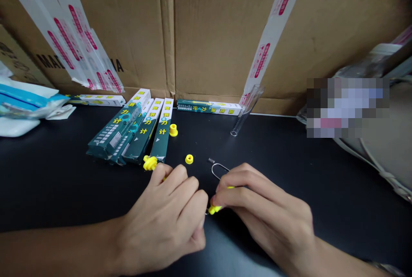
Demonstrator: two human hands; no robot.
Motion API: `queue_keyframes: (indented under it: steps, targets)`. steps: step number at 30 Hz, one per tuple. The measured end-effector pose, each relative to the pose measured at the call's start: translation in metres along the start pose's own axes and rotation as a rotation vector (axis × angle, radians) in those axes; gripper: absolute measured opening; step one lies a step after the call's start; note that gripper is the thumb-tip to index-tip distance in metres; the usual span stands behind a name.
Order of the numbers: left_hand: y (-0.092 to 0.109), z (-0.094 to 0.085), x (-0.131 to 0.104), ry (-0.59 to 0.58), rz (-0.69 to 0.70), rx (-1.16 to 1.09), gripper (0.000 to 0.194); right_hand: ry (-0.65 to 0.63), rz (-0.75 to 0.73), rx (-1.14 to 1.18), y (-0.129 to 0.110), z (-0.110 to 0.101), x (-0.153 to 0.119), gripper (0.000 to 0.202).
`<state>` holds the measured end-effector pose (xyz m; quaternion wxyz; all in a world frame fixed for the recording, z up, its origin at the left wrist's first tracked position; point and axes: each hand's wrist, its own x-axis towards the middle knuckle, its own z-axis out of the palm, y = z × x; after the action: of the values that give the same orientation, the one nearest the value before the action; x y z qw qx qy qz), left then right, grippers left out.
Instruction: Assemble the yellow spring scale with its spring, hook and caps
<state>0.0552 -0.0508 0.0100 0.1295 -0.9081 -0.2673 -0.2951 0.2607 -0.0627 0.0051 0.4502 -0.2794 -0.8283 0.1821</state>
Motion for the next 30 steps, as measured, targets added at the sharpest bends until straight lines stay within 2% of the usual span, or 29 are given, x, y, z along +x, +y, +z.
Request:
queue_keyframes:
  steps: [5, 10, 13, 18, 22, 26, 30]
  targets:
    - [0.001, 0.0, 0.001, 0.006, 0.018, 0.013, 0.025, -0.011, -0.007, 0.02, 0.002, 0.002, -0.001, 0.033]
    - [0.003, -0.001, 0.003, 0.029, 0.084, 0.043, 0.024, -0.109, -0.139, 0.038, 0.005, 0.009, -0.004, 0.018]
    - [0.0, 0.0, 0.003, 0.038, 0.053, 0.052, 0.025, -0.08, -0.112, 0.021, 0.006, 0.01, -0.004, 0.02]
    - [-0.002, 0.0, 0.002, 0.045, 0.037, 0.057, 0.023, 0.05, -0.047, -0.017, 0.004, 0.0, 0.005, 0.021]
    - [-0.001, -0.003, 0.0, 0.075, 0.087, 0.103, 0.022, 0.046, -0.073, 0.04, 0.003, -0.004, 0.009, 0.021]
    - [-0.01, -0.006, 0.004, 0.12, 0.191, 0.207, 0.02, 0.051, -0.081, 0.067, 0.006, -0.005, 0.008, 0.02]
    - [-0.023, -0.007, 0.018, 0.15, 0.158, 0.286, 0.021, 0.067, -0.06, 0.033, 0.013, -0.006, 0.009, 0.016]
